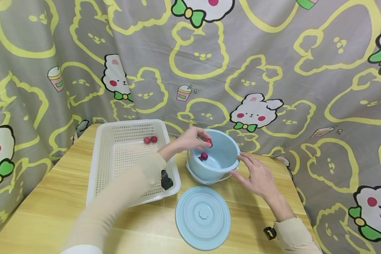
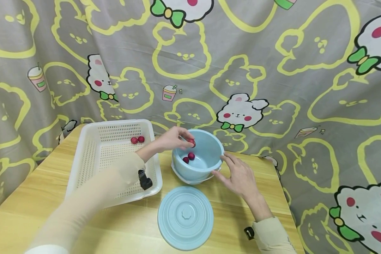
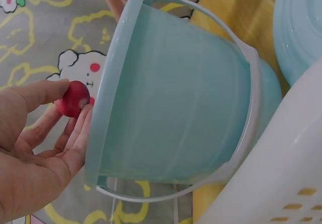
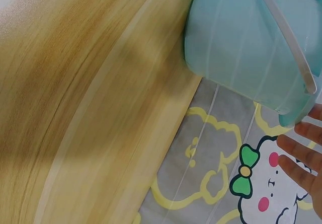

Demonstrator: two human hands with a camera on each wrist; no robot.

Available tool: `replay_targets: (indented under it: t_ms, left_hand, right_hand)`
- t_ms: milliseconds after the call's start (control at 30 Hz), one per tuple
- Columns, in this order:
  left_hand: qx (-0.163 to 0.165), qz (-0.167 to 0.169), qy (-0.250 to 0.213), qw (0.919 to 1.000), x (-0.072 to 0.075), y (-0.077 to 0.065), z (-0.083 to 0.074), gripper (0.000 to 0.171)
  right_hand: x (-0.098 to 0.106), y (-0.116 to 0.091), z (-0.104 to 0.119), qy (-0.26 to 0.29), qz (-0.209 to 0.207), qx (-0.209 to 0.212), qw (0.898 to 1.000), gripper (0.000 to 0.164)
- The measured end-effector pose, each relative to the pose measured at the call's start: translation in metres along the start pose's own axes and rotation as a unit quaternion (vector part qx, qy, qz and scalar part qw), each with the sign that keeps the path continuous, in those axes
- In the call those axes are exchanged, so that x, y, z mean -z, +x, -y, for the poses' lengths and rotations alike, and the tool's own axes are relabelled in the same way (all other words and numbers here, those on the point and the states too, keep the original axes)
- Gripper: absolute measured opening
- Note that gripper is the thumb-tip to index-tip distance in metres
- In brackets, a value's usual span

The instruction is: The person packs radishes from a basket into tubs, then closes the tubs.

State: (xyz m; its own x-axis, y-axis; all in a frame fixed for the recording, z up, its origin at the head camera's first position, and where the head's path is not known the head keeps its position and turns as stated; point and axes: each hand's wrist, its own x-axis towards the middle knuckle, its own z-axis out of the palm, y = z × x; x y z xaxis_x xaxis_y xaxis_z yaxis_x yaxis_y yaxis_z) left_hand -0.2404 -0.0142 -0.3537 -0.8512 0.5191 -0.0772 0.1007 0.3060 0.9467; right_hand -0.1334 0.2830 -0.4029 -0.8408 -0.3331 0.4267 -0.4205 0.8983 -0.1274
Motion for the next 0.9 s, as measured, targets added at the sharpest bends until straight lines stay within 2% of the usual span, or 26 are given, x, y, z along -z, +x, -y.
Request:
replay_targets:
  t_ms: [167,367,733,900]
  left_hand:
    - [0.008,0.005,0.008,0.9999,-0.006,0.003,0.000,0.030]
    - [0.015,0.014,0.041,0.9989,-0.012,0.005,-0.002,0.030]
    - [0.011,0.025,0.087,0.9958,-0.018,0.008,-0.004,0.028]
    - [0.009,0.026,0.083,0.9961,-0.018,0.008,-0.005,0.025]
  right_hand:
    - [0.000,0.000,0.000,0.000,0.000,0.000,1.000,0.064]
    - [0.000,0.000,0.000,0.000,0.001,0.000,1.000,0.063]
    - [0.000,0.000,0.000,0.002,-0.001,-0.001,1.000,0.064]
    - [0.000,0.000,-0.001,0.002,-0.003,0.002,1.000,0.064]
